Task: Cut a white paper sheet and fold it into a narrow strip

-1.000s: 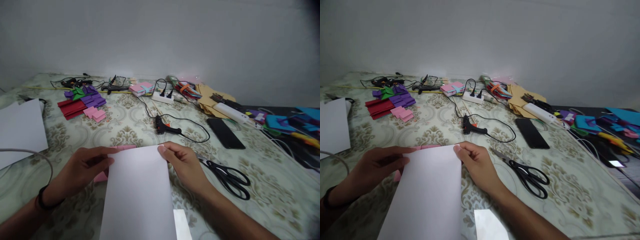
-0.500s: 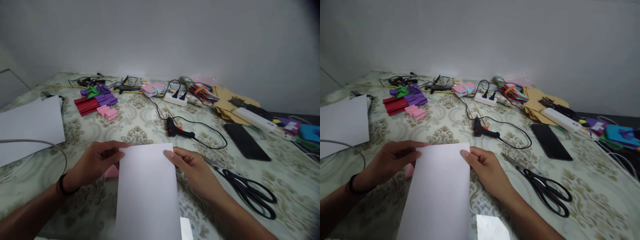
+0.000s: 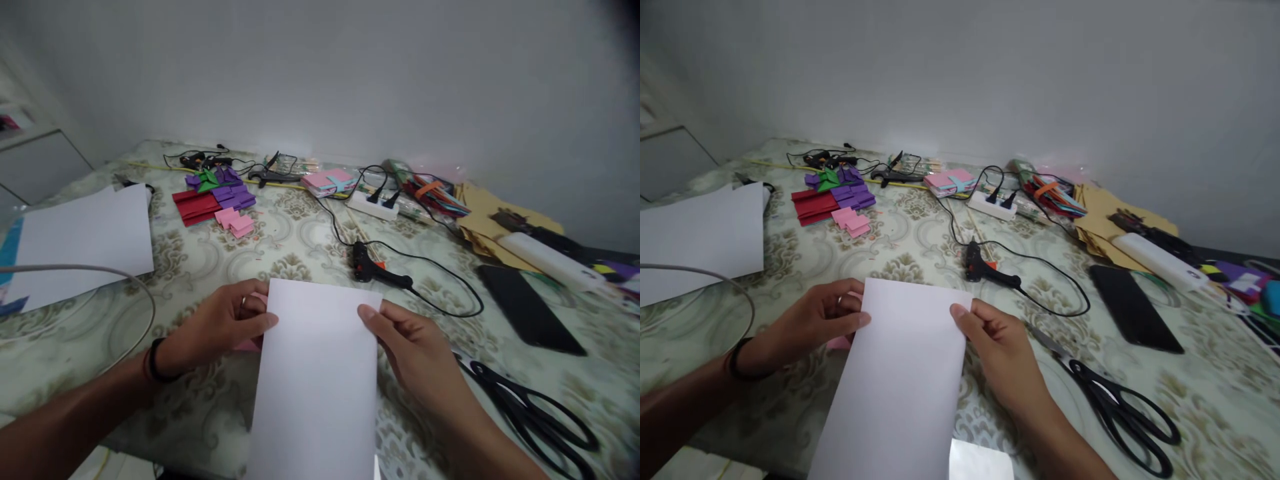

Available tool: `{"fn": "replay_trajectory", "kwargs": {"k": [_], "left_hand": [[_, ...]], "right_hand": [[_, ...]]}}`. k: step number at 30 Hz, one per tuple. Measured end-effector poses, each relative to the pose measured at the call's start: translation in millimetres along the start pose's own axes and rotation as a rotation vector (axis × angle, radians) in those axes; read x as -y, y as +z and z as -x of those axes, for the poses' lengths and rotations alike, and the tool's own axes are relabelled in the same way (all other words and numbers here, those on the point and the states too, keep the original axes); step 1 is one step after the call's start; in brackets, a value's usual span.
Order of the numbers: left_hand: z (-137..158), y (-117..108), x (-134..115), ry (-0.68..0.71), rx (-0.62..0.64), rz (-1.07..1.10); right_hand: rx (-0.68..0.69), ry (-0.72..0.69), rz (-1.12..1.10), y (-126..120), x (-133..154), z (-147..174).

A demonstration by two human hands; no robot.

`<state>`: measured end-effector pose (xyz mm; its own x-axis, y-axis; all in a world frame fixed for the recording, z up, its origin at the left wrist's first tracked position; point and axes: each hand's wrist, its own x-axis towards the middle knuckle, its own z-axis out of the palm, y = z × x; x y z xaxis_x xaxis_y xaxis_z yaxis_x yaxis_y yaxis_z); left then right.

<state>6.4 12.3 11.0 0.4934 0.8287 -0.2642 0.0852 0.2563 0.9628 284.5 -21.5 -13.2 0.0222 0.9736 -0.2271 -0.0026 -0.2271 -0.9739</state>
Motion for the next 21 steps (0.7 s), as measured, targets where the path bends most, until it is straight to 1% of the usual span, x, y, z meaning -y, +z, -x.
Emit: {"fn": "replay_trajectory", "kwargs": {"k": [2,3,7,10,15,18,21], "left_hand": [[0.8,0.7,0.1,-0.053,0.043,-0.005],[1.2,0.7,0.0,-0.057,0.055,-0.03],[1.5,-0.7,-0.4,-0.011,0.058,-0.217],[1.2,-1.8,0.0,-0.029,0.078,-0.309],[1.7,-2.4,2.2,-0.06,0.14,-0.317],[1.9,-2.2,2.7,-0.072,0.157,-0.343],[1.7,-1.6,2.5,-0.088,0.161,-0.339]], "right_hand": [[-0.027,-0.016,-0.023,-1.5,-3.2,-1.4],[-0.037,-0.022,-0.038,-1.9,-4.2,-2.0],[-0.072,-0.039,-0.063,-2.4,-5.4,-3.5],[-0.096,-0.065,-0.05,-3.4,-6.4,-4.4],[-0.132,-0.078,-0.058,-5.8,-7.2,-5.7],[-0.158,-0.086,-0.082,-6.2,-5.7,-5.9],[-0.185,-0.111,-0.045,-6.0,-4.5,-6.4]]}}
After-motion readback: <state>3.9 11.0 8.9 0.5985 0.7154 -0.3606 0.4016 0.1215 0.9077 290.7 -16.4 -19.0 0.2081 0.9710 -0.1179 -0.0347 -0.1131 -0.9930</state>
